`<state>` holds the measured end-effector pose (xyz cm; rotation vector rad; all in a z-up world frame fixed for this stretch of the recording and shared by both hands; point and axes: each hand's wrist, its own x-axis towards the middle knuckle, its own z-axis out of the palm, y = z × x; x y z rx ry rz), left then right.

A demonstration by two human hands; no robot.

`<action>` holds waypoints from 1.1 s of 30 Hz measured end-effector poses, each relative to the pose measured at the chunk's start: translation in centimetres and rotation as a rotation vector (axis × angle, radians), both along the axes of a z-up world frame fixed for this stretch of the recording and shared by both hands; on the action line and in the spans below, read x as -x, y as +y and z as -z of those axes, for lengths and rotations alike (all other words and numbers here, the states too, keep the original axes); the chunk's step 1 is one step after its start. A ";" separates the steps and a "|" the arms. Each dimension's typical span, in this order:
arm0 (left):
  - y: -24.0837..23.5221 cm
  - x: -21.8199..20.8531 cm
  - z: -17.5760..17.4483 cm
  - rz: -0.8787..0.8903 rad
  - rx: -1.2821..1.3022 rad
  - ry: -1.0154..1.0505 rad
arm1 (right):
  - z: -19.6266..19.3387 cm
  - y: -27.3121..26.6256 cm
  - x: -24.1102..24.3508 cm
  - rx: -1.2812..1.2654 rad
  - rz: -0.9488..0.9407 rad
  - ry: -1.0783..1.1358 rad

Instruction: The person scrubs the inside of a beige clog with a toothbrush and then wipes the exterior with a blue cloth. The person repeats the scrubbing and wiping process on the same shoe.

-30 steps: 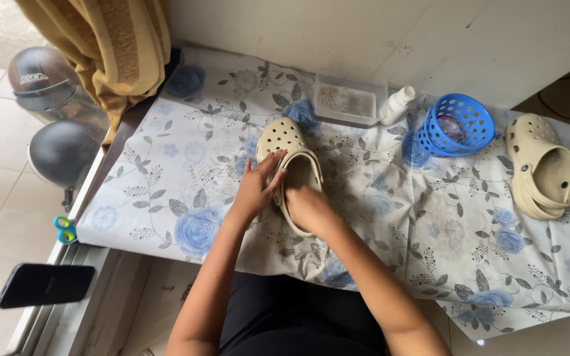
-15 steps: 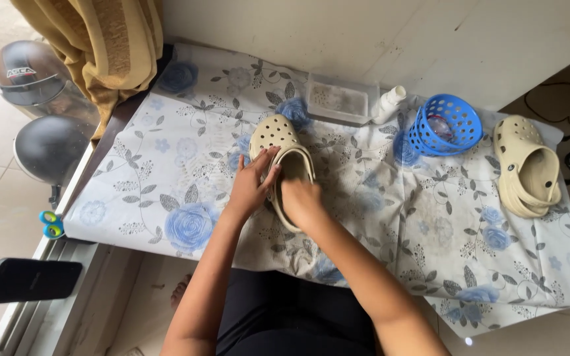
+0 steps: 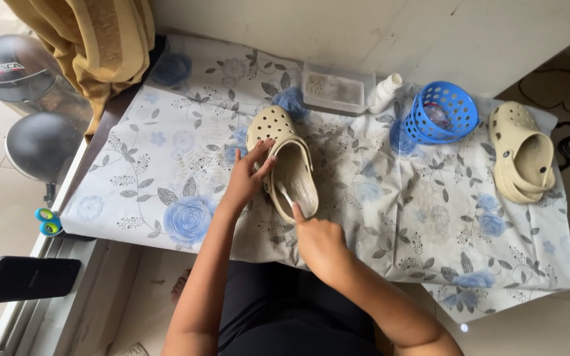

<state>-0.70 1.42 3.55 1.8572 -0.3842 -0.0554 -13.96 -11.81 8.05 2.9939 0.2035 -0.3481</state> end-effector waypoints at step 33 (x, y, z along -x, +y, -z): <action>-0.1 -1.4 1.1 -0.010 -0.087 -0.178 | 0.3 1.1 -7.6 0.019 0.193 0.358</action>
